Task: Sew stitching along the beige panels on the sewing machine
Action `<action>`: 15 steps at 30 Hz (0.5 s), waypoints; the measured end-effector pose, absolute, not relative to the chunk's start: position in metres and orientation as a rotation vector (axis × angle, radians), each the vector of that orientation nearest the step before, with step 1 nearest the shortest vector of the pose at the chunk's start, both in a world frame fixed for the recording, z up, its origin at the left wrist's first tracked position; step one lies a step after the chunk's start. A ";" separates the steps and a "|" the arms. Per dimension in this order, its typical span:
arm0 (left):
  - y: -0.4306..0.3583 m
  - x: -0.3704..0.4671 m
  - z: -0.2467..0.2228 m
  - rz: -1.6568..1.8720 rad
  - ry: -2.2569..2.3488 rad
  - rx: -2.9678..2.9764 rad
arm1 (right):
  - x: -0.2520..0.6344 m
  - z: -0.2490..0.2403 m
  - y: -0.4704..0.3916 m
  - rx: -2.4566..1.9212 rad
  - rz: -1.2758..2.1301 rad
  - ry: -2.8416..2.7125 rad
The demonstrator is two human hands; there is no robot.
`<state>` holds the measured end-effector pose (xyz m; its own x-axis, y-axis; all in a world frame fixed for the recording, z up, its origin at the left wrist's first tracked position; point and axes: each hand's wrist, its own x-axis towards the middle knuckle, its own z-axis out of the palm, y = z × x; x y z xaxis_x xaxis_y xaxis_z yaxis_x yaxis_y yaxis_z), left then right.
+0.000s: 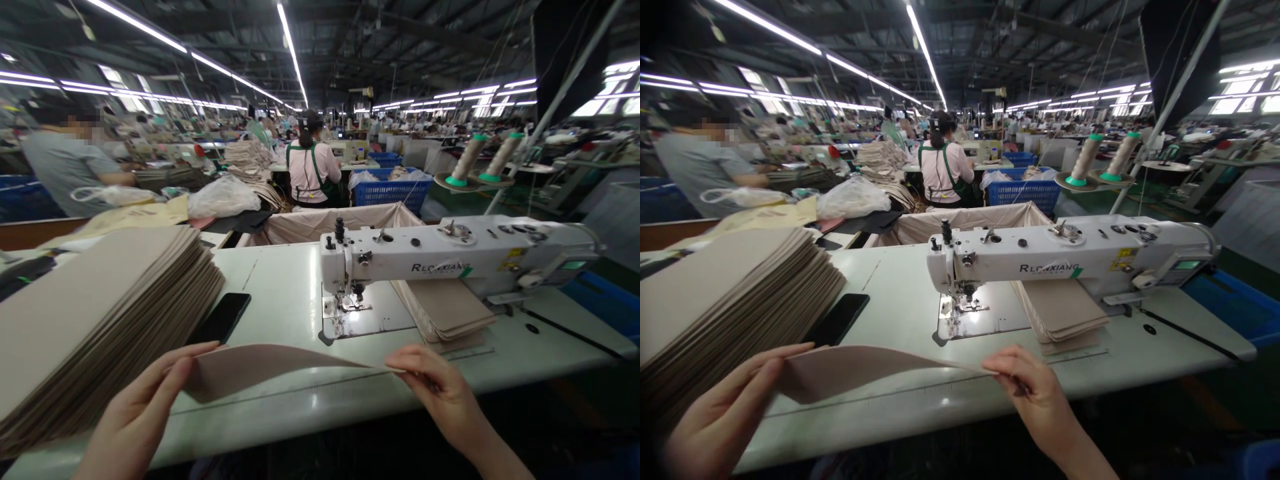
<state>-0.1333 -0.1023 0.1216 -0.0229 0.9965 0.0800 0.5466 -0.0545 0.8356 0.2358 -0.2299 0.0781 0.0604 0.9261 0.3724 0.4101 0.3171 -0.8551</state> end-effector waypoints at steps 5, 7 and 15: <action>-0.119 -0.116 0.105 0.925 1.316 2.434 | 0.218 0.060 -0.244 -1.231 0.595 -1.634; -0.131 -0.093 0.100 0.873 1.087 2.749 | 0.213 0.059 -0.246 -1.203 0.530 -1.700; -0.169 -0.009 0.097 0.771 0.341 2.898 | 0.201 0.057 -0.249 -1.120 0.514 -1.745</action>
